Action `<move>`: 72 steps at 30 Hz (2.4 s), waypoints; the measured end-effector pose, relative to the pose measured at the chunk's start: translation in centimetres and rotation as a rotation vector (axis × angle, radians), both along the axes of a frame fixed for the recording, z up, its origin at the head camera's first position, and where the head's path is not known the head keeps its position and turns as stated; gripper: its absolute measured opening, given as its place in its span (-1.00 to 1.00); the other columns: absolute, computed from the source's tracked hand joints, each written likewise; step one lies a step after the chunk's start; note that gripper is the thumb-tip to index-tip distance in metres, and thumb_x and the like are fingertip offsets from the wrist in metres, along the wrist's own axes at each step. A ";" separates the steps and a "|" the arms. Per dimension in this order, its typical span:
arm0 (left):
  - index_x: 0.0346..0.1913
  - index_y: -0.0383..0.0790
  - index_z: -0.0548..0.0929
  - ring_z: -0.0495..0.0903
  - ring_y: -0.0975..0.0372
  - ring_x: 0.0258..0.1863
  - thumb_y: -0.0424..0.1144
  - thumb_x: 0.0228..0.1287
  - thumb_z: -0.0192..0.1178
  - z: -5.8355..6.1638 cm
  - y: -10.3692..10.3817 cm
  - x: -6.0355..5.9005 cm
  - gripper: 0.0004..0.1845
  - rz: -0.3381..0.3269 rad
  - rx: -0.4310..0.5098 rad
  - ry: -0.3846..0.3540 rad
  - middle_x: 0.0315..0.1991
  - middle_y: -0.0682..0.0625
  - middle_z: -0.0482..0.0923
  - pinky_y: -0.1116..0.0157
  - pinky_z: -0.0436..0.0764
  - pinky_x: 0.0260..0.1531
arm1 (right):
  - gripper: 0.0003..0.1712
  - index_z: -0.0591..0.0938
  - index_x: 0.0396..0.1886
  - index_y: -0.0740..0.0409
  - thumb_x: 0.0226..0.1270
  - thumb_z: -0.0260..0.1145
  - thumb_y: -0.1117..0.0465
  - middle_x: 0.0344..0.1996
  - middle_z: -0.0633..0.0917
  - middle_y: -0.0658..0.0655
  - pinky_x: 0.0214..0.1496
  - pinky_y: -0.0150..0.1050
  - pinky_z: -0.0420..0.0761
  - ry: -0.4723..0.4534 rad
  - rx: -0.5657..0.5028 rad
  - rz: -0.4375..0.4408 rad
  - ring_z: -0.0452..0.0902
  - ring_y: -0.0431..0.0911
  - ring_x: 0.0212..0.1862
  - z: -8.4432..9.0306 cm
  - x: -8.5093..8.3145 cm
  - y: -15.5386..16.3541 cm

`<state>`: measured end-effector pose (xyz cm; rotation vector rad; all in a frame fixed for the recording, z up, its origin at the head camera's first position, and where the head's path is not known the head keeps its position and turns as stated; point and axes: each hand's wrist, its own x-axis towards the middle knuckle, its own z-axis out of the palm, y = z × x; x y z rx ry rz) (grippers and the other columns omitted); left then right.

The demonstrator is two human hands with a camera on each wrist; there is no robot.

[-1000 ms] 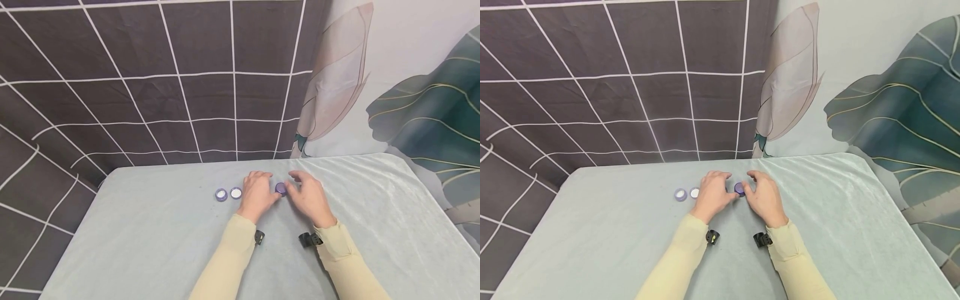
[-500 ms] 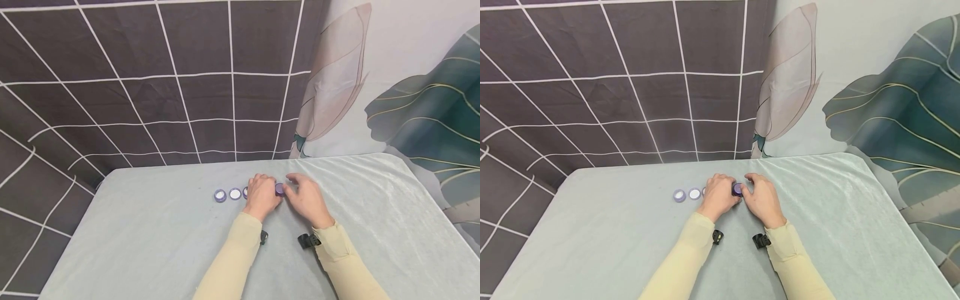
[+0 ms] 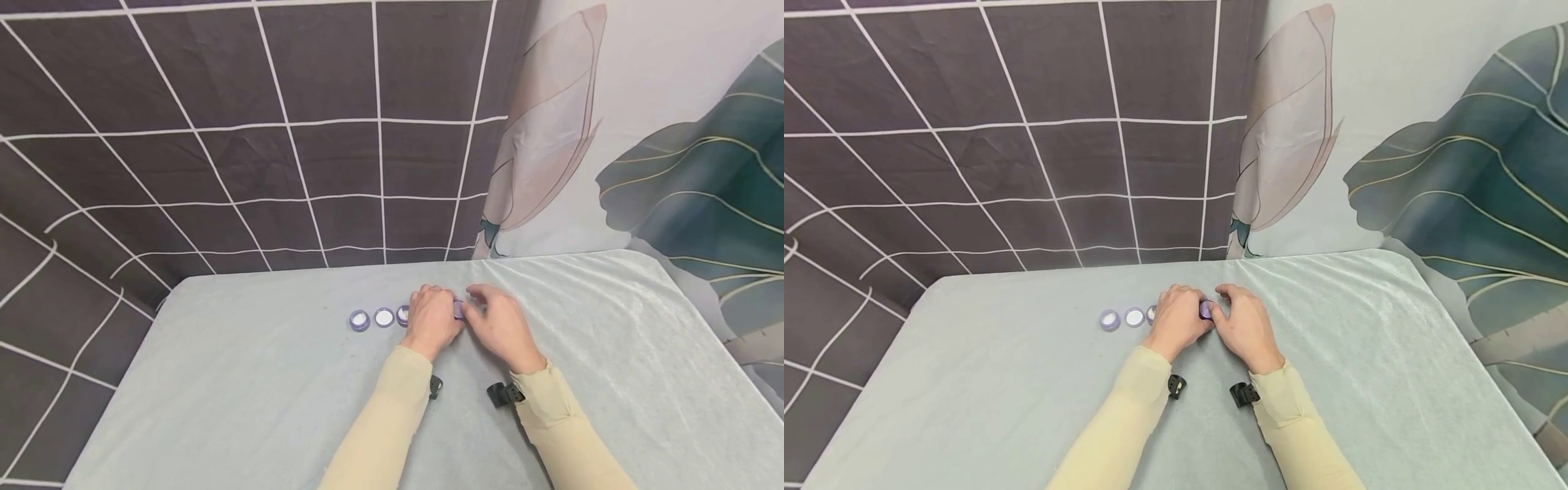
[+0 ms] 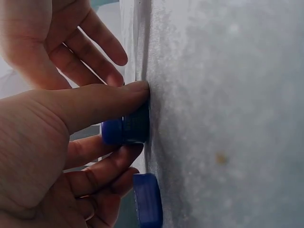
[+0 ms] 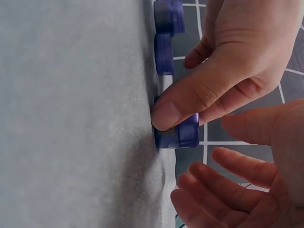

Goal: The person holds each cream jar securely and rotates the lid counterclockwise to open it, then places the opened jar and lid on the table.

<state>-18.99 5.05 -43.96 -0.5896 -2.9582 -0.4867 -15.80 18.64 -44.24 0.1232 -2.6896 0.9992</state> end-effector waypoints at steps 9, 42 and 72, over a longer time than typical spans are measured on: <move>-0.21 -0.10 0.77 0.54 0.18 -0.23 0.02 0.01 0.52 0.0 -0.1 -0.1 -0.66 -0.003 0.034 0.005 -0.32 0.07 0.67 0.25 0.46 -0.14 | -0.62 0.69 0.02 0.29 0.33 0.40 0.13 -0.10 0.75 0.29 -0.05 0.08 0.63 0.029 -0.014 0.035 0.72 0.12 -0.16 0.1 0.0 0.0; -0.14 -0.15 0.76 0.61 0.14 -0.09 -0.03 0.10 0.43 0.2 -0.8 0.9 -0.67 0.026 0.253 0.087 -0.19 0.03 0.73 0.23 0.52 0.07 | -0.63 0.75 -0.14 0.23 0.32 0.41 0.00 -0.38 0.77 0.12 -0.21 -0.02 0.62 0.088 -0.047 -0.029 0.69 -0.06 -0.35 0.6 0.2 -0.6; -0.06 -0.16 0.74 0.63 0.16 -0.05 -0.14 0.01 0.52 -0.8 -0.3 2.0 -0.61 0.127 0.478 0.116 -0.12 0.02 0.68 0.25 0.55 0.04 | -0.61 0.76 -0.13 0.21 0.34 0.37 -0.03 -0.41 0.77 0.08 -0.30 -0.12 0.61 0.112 -0.123 -0.113 0.66 -0.12 -0.40 0.5 0.1 -1.0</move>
